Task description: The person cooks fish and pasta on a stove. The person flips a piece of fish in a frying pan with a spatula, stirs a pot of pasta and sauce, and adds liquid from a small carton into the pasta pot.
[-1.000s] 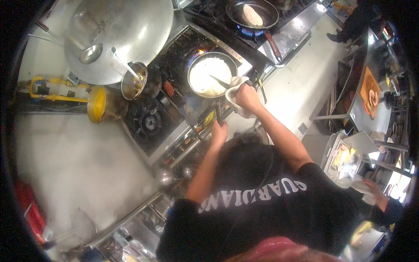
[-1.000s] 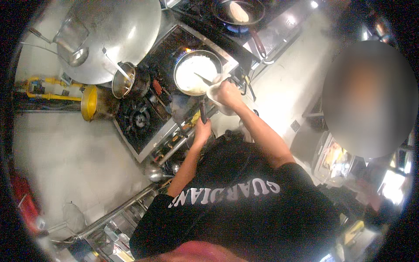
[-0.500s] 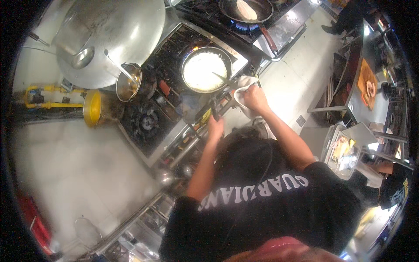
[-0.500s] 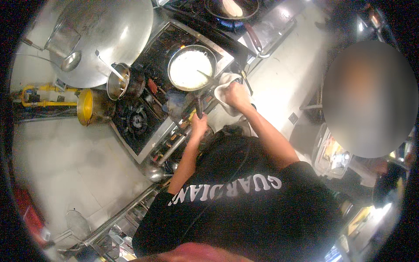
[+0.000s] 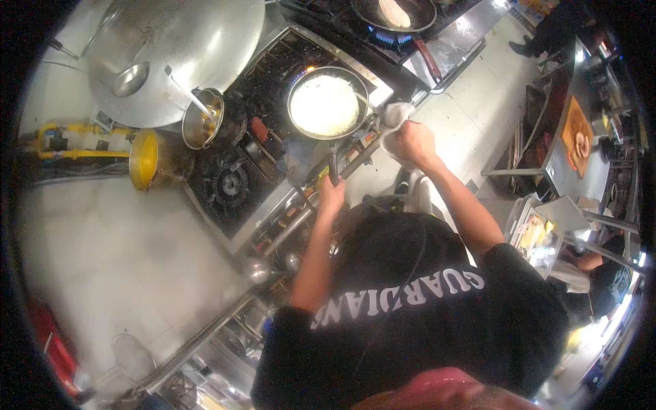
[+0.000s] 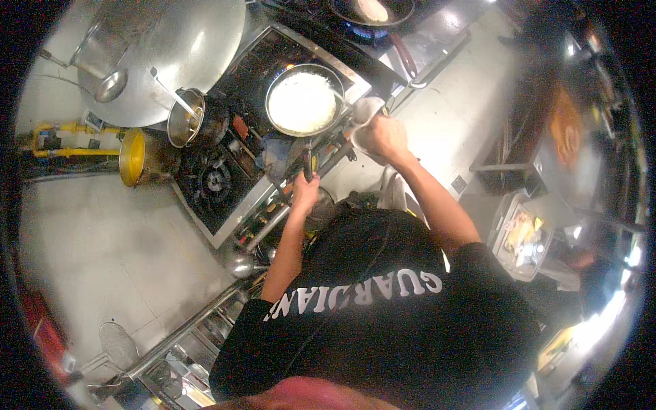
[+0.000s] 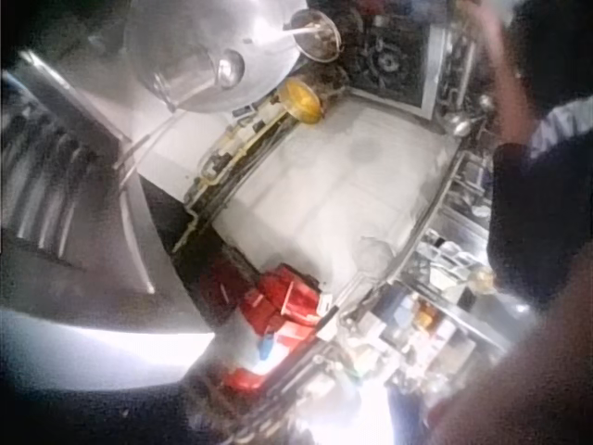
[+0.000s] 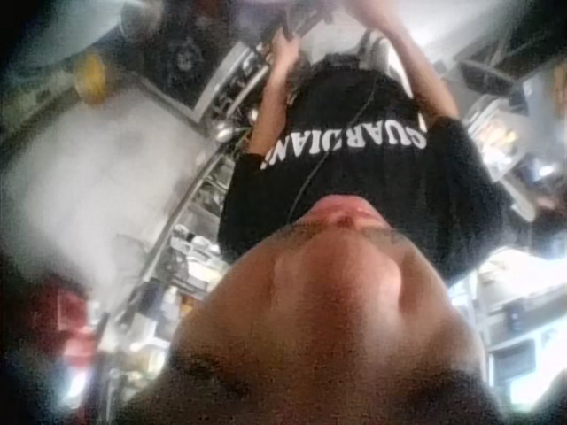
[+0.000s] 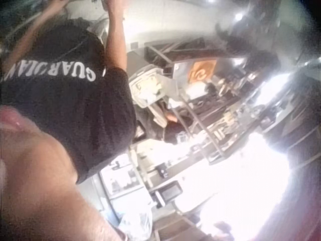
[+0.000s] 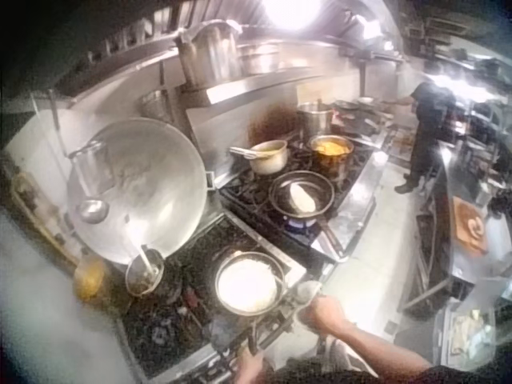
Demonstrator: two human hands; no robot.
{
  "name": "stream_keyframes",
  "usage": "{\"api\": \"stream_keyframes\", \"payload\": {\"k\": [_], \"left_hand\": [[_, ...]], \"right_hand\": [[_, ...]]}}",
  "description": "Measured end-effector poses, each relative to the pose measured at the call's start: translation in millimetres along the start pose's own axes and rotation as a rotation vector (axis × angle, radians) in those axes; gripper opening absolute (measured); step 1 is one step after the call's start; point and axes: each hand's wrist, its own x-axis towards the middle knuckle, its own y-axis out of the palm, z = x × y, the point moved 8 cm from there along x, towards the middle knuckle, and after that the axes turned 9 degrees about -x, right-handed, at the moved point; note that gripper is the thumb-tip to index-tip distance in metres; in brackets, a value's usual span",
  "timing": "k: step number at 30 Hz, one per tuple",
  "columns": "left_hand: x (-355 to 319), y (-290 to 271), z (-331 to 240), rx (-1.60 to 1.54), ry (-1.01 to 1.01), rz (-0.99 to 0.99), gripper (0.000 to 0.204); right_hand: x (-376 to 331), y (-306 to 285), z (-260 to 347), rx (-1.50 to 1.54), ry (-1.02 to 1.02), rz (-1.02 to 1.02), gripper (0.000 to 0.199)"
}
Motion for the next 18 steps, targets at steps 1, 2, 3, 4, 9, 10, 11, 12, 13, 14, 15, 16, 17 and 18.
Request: {"api": "stream_keyframes", "payload": {"k": [1,2,3,4,9,10,11,12,13,14,15,16,17,18], "left_hand": [[2.5,4.7,-0.4,0.004,0.016,0.018,0.037],[2.3,10.1,-3.0,-0.005,0.057,0.027,0.042],[12.6,15.8,-2.5,0.007,0.052,0.017,0.046],[23.8,21.4,1.6,0.016,0.042,0.005,0.051],[67.9,40.9,25.6,-0.153,0.165,-0.088,0.034],[80.9,29.5,23.0,-0.185,0.228,-0.145,0.031],[84.2,26.7,21.0,-0.223,0.205,-0.152,0.029],[84.7,17.9,26.5,-0.264,0.172,-0.176,0.027],[85.2,21.4,3.1,-0.311,0.083,-0.124,0.025],[76.3,28.9,-28.9,-0.317,-0.035,-0.003,0.036],[69.6,30.5,-54.0,-0.323,-0.071,0.02,0.042],[63.5,34.9,-79.3,-0.323,-0.103,0.049,0.049],[57.4,9.6,-97.1,-0.047,0.19,-0.175,0.053],[51.7,-0.9,-92.4,-0.102,0.215,-0.196,0.059]], "right_hand": [[-6.9,15.6,-13.7,-0.002,0.02,-0.013,0.023],[-10.2,48.8,-37.6,0.07,0.06,0.019,0.026],[-5.9,58.6,-54.2,0.135,0.085,0.035,0.028],[-3.7,39.7,-36.1,0.268,-0.016,-0.052,0.03],[12.0,101.7,5.4,0.632,0.171,0.207,0.045],[23.3,114.4,11.6,0.669,0.105,0.122,0.046],[26.7,126.9,14.6,0.705,0.05,0.057,0.047],[27.5,133.9,15.9,0.699,0.111,0.093,0.045],[28.5,133.7,-2.9,0.689,0.201,0.111,0.044],[19.9,119.9,-31.6,0.727,0.234,-0.091,0.042],[13.3,113.9,-64.2,0.689,0.218,-0.263,0.037],[2.1,110.1,-99.2,0.634,0.213,-0.44,0.032],[-2.9,115.1,-114.9,0.664,0.231,-0.428,0.03],[-18.4,125.4,-138.1,0.714,0.279,-0.35,0.028]]}}
